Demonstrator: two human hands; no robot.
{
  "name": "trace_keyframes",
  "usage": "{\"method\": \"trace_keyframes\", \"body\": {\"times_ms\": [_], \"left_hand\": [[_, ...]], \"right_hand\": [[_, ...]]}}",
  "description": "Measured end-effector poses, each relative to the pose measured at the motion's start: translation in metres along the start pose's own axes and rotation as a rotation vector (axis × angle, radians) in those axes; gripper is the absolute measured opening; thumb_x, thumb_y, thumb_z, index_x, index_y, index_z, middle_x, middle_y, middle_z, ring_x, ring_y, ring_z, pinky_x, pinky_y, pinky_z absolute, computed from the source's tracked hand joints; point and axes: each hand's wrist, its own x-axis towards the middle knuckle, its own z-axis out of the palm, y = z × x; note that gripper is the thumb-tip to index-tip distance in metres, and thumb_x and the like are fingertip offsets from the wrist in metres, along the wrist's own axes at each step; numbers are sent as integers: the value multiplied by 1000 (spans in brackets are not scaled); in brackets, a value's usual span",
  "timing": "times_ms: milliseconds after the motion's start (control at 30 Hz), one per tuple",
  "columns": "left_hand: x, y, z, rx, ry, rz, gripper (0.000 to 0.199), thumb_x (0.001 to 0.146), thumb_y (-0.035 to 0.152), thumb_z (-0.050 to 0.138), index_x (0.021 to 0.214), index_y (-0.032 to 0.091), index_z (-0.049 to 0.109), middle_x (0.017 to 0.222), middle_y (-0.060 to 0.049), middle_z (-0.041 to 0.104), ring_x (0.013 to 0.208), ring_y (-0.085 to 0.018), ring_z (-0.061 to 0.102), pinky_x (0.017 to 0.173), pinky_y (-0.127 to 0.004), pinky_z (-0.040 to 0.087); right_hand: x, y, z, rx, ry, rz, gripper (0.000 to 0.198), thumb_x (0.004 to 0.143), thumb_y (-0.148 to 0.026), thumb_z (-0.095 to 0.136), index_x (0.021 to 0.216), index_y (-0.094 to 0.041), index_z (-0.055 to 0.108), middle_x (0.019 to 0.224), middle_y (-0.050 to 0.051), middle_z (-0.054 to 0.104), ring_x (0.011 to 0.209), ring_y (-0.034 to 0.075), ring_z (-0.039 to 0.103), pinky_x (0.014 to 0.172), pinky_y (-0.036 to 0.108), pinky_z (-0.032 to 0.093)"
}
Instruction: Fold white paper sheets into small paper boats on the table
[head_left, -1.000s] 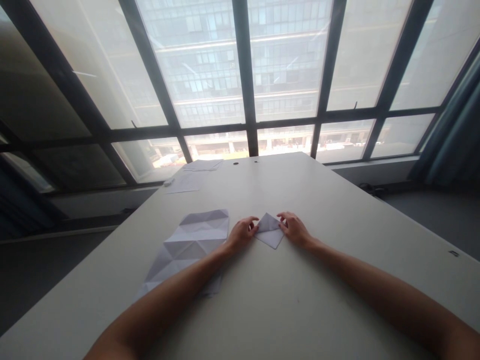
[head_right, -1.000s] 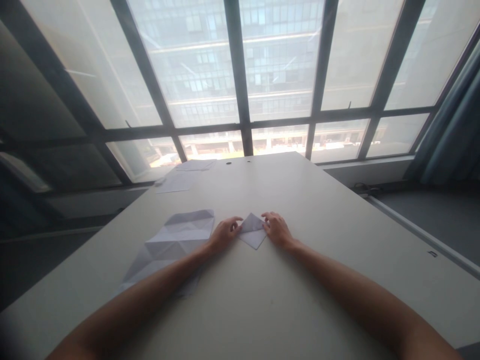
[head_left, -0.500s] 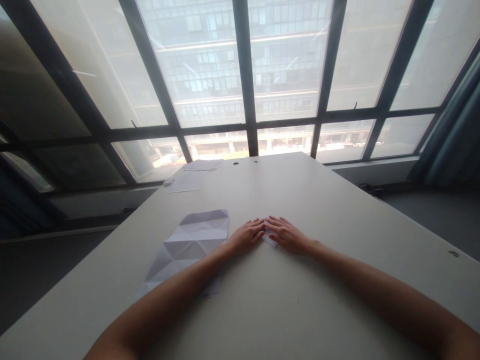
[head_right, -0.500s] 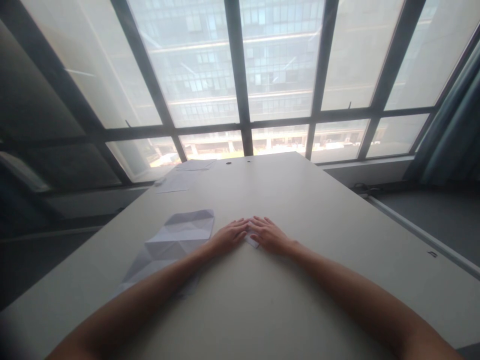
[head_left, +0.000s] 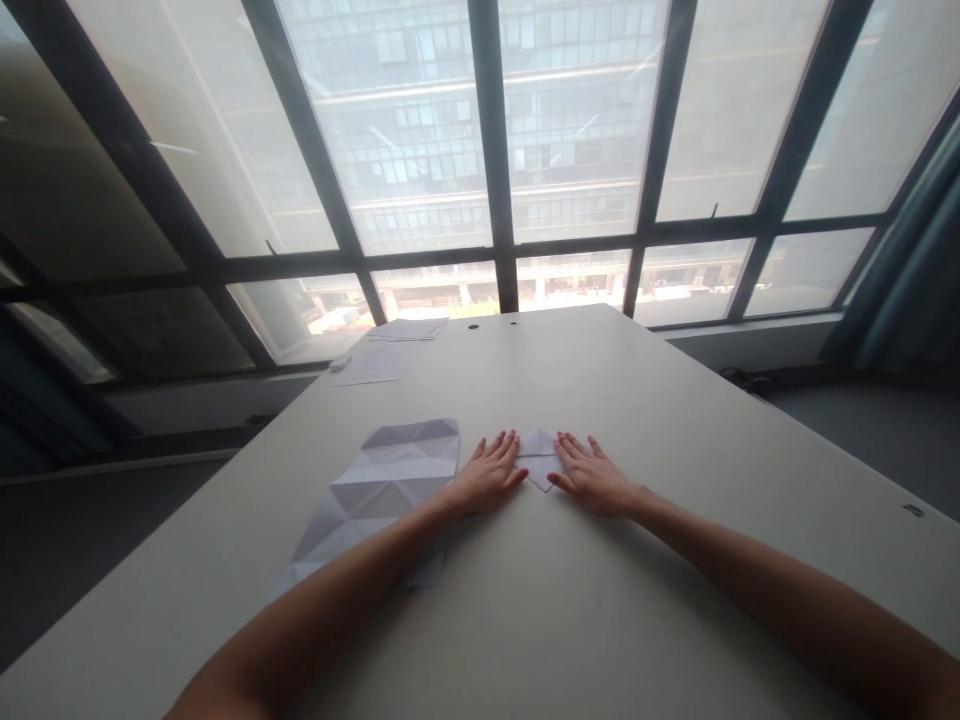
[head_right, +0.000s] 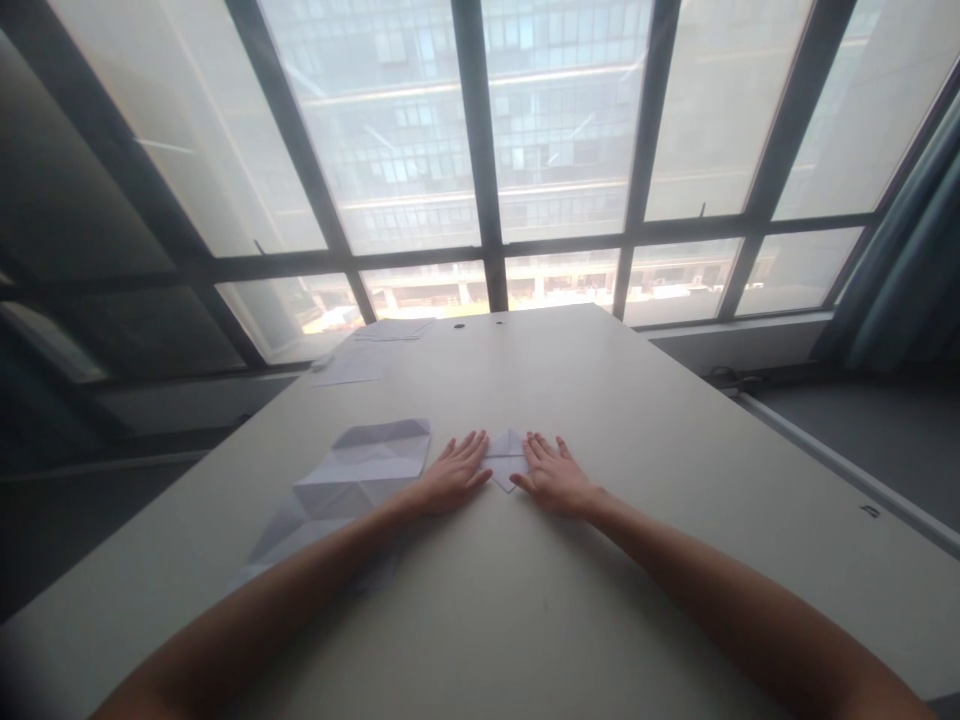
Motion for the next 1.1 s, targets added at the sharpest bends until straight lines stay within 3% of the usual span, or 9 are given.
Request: {"method": "trace_keyframes", "body": {"times_ms": [233, 300, 400, 533, 667, 833, 1000, 1100], "left_hand": [[2, -6, 6, -175, 194, -204, 63, 98, 34, 28, 148, -5, 25, 155, -24, 25, 147, -28, 18, 119, -43, 20], [2, -5, 1, -259, 313, -226, 60, 95, 24, 30, 150, -1, 24, 155, -21, 28, 145, -24, 25, 119, -39, 24], [2, -2, -7, -297, 422, -73, 58, 94, 19, 30, 152, 14, 27, 156, -8, 32, 144, -17, 27, 119, -36, 24], [3, 3, -10, -205, 215, 131, 52, 100, 32, 31, 150, 21, 32, 155, -5, 33, 145, -18, 24, 120, -41, 20], [3, 3, -5, -120, 45, 104, 54, 102, 42, 27, 151, 20, 30, 157, -9, 27, 146, -21, 22, 118, -46, 18], [2, 3, -5, -103, 40, 61, 55, 102, 41, 26, 152, 19, 29, 158, -8, 25, 147, -19, 20, 119, -43, 16], [2, 4, -6, -114, 54, 43, 57, 100, 44, 31, 150, 18, 32, 158, -8, 26, 147, -18, 21, 119, -40, 16], [3, 5, -7, -130, 57, 30, 57, 99, 44, 33, 150, 19, 32, 157, -8, 27, 146, -18, 22, 119, -39, 15]], "right_hand": [[1, 0, 2, 9, -10, 41, 85, 94, -67, 12, 154, -7, 17, 160, 17, 12, 149, 27, 4, 118, 52, 3], [2, -1, 2, 12, -7, 44, 83, 95, -65, 13, 154, -7, 17, 160, 17, 11, 149, 27, 4, 118, 52, 3], [3, -1, 3, 16, 0, 47, 80, 96, -63, 14, 154, -7, 17, 160, 16, 12, 149, 26, 5, 118, 52, 2], [4, -3, 2, 10, 4, 51, 76, 97, -58, 17, 154, -9, 17, 160, 15, 12, 149, 25, 5, 117, 52, 2], [1, -8, 2, -49, 22, 127, 77, 97, -57, 19, 153, -4, 20, 160, 18, 13, 149, 28, 4, 115, 56, -5], [-2, -12, 9, -107, 72, 326, 77, 97, -54, 23, 148, 4, 28, 156, 28, 20, 147, 35, 8, 113, 60, -5], [6, 1, 14, 8, 210, 367, 62, 96, -30, 22, 152, -2, 21, 156, 23, 24, 147, 33, 16, 115, 57, 10], [13, 18, 6, 84, 338, 395, 66, 91, -17, 24, 155, -9, 12, 154, 16, 33, 145, 29, 23, 116, 52, 15]]}}
